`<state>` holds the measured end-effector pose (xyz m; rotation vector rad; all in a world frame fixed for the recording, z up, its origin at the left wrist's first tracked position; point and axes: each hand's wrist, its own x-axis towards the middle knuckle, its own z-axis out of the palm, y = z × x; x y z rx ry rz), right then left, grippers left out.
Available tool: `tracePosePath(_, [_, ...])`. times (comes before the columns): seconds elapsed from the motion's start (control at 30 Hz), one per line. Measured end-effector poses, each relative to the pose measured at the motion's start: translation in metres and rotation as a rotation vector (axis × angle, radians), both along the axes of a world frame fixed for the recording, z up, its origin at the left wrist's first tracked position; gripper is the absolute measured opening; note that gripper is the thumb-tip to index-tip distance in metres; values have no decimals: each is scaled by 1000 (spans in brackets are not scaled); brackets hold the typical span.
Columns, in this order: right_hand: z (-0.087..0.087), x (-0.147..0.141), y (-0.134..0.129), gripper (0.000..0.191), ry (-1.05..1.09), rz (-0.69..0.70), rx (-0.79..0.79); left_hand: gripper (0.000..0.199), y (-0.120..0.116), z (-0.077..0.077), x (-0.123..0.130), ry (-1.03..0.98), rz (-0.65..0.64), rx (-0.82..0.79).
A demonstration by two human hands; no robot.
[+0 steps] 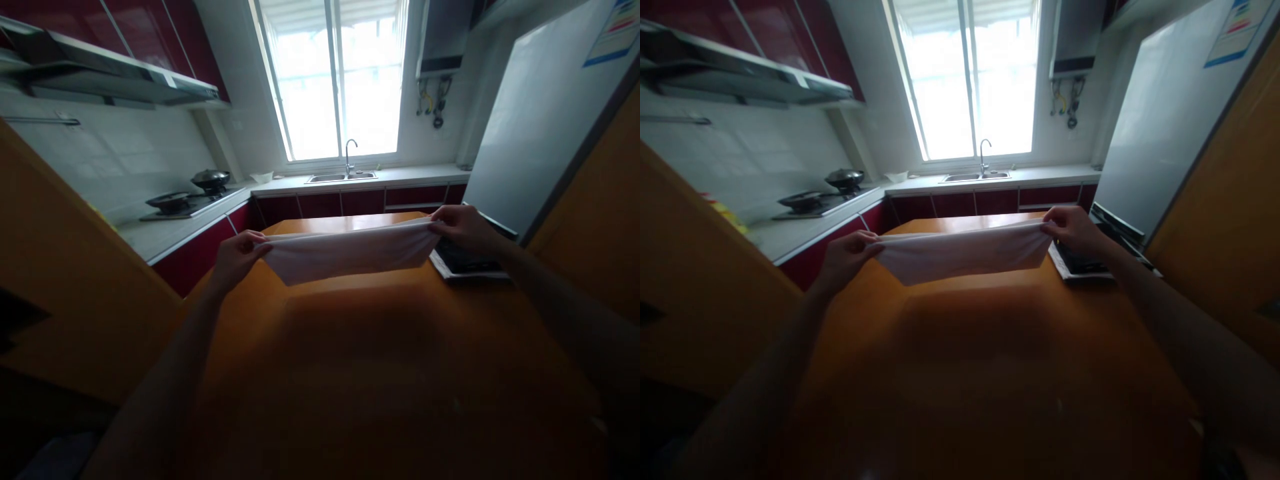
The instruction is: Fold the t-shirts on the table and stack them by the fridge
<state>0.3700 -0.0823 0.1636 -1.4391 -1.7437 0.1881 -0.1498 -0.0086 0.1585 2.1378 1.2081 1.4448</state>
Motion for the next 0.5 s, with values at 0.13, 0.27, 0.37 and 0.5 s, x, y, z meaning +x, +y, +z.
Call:
tracePosePath(0.13, [13,2,-19,41,57,97,66,37,-18,14,-5,37,10,84])
tracePosePath(0.27, [17,0,-35,38,214,207,58,32,-31,17,-16,-24,-19,121])
tracePosePath(0.37, [20,1,-47,32,294,234,88,29,-44,18,-23,-109,-12,135])
tracePosePath(0.5, [24,4,-74,26,316,228,91,21,-75,17,-29,-149,13,146])
